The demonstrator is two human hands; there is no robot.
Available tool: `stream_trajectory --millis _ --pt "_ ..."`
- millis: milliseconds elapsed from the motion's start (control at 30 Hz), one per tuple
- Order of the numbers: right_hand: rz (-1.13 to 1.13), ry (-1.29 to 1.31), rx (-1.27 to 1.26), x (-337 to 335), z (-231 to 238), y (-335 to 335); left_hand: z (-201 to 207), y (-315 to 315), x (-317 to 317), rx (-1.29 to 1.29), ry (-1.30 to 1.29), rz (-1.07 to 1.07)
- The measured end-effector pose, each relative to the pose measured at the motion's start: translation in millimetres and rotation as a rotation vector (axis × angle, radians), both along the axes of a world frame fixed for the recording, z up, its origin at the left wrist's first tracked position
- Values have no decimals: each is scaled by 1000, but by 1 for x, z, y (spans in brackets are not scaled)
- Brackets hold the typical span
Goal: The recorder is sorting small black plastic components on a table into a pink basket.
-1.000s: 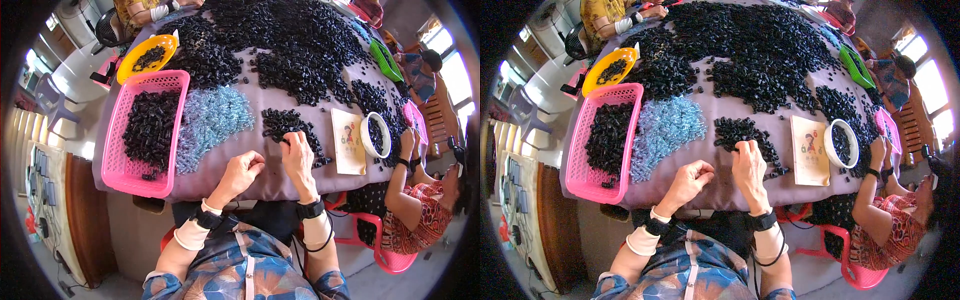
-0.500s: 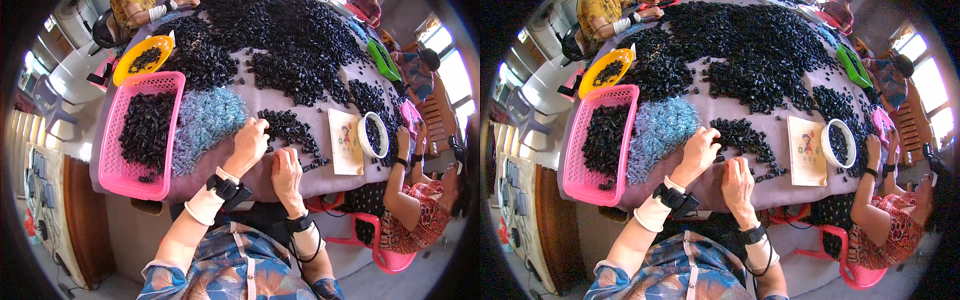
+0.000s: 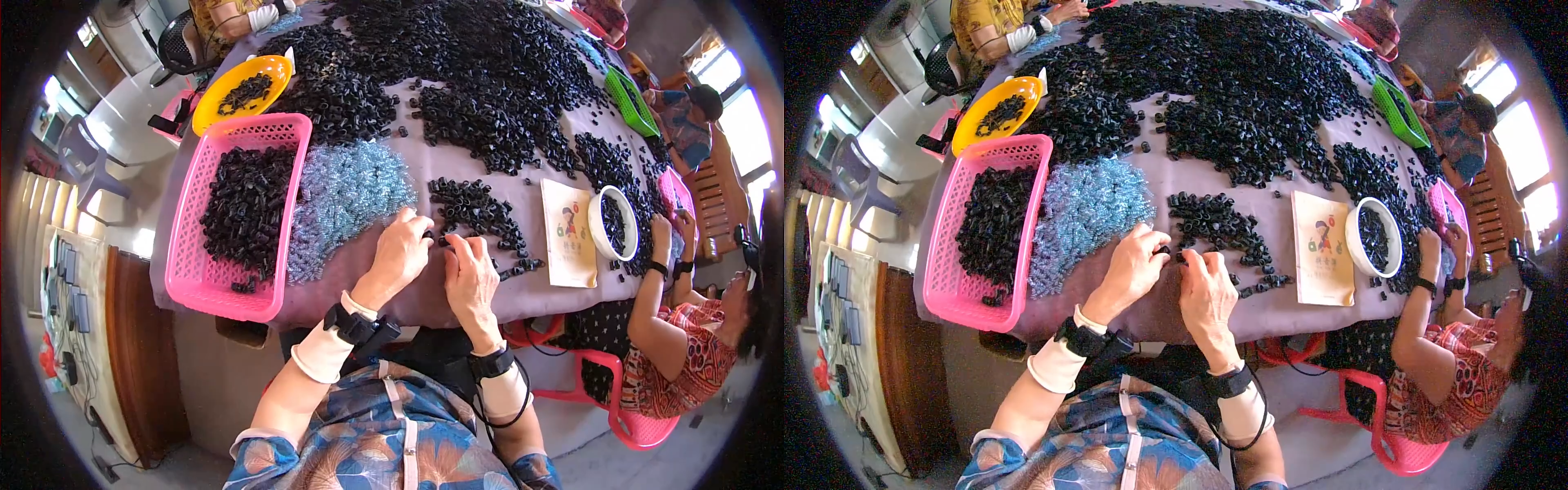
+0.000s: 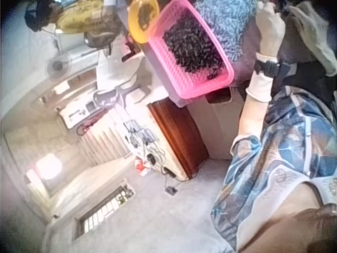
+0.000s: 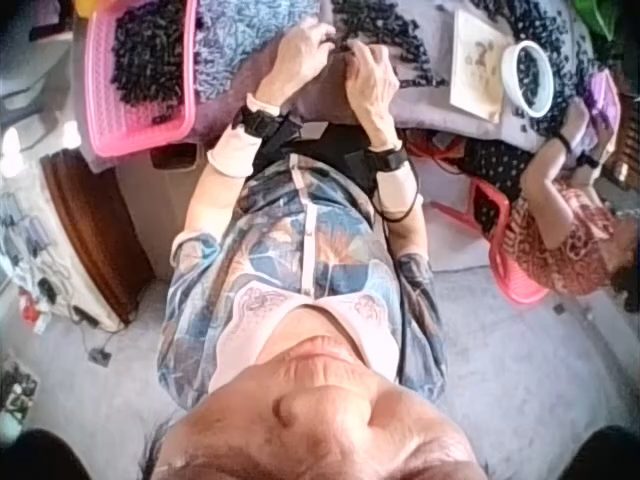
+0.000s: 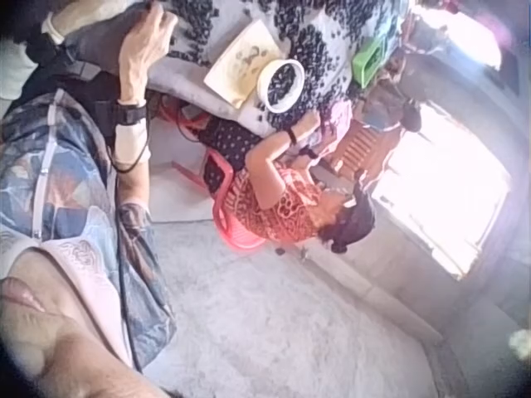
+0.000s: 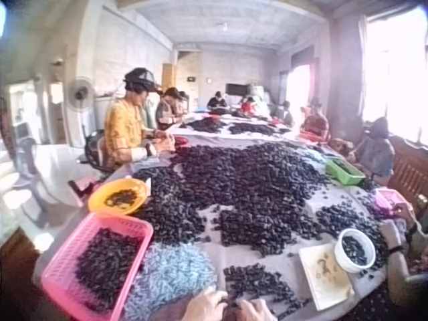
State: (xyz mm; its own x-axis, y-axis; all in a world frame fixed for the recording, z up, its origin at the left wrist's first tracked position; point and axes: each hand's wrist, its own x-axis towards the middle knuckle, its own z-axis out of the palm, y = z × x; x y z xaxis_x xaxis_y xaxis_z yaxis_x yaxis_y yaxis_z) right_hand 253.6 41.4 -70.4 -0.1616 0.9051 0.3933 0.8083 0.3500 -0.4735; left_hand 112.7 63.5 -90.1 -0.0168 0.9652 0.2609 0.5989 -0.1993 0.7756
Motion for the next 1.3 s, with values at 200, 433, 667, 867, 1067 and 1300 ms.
stream_trajectory --millis 200,433,667,867,1067,1300 --pt "40 10 18 -3 -3 -6 8 -15 3 15 -82 42" --pt "39 -7 87 -4 -15 -9 15 -36 11 28 -25 -58" --pt "57 348 -128 0 -8 -13 -1 -35 6 -166 -546 -120" --pt "42 330 -52 5 7 -2 4 -32 -5 -321 -760 -104" --pt "-134 -244 123 26 3 27 1 -40 -15 -361 -1035 -137" --pt "-100 -295 73 26 -2 29 2 -45 -14 -339 -849 -151"
